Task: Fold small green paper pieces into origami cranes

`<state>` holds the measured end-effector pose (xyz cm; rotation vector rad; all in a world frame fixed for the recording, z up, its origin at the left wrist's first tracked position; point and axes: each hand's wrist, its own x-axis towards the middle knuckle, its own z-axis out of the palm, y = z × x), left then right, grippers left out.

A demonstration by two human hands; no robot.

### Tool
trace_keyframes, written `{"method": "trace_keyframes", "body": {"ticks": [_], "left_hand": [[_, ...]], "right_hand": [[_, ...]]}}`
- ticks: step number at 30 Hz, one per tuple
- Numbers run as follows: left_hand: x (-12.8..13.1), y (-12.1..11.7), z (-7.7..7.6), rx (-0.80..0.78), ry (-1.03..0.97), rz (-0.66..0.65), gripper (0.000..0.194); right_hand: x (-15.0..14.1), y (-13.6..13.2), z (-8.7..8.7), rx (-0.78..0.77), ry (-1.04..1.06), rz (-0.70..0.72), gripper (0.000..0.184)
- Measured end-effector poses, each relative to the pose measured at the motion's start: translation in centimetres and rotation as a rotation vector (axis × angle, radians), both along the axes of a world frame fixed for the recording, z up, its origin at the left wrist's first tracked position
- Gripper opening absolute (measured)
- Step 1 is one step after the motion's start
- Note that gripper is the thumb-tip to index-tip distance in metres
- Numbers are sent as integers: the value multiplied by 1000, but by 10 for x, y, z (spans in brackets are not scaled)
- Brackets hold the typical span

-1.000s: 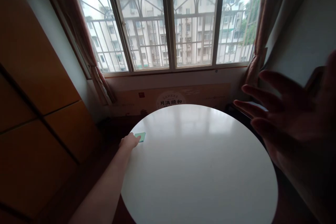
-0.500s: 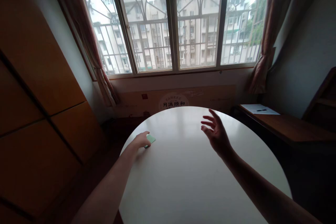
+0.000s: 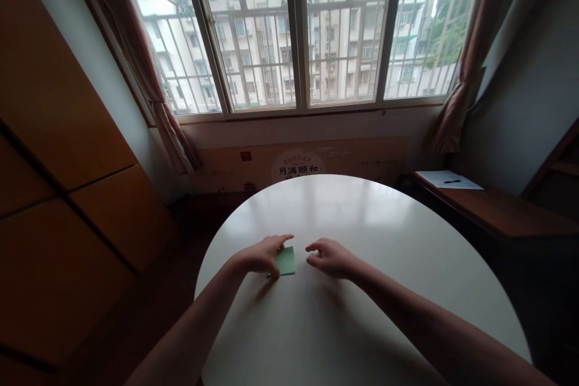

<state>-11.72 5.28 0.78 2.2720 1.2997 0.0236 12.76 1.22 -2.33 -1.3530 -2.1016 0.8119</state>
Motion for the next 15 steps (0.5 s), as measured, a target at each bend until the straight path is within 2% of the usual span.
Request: {"method": "trace_keyframes", "body": {"ticks": [4, 9, 15], "left_hand": [[-8, -15, -8, 26, -91, -6, 115], [-24, -16, -16, 97, -89, 58, 114], [-30, -14, -23, 137, -15, 95, 110]], "right_hand": [[-28, 12, 3, 46, -149, -21, 42], [-51, 18, 5, 44, -278, -43, 47], [-60, 38, 14, -137, -384, 31, 26]]}}
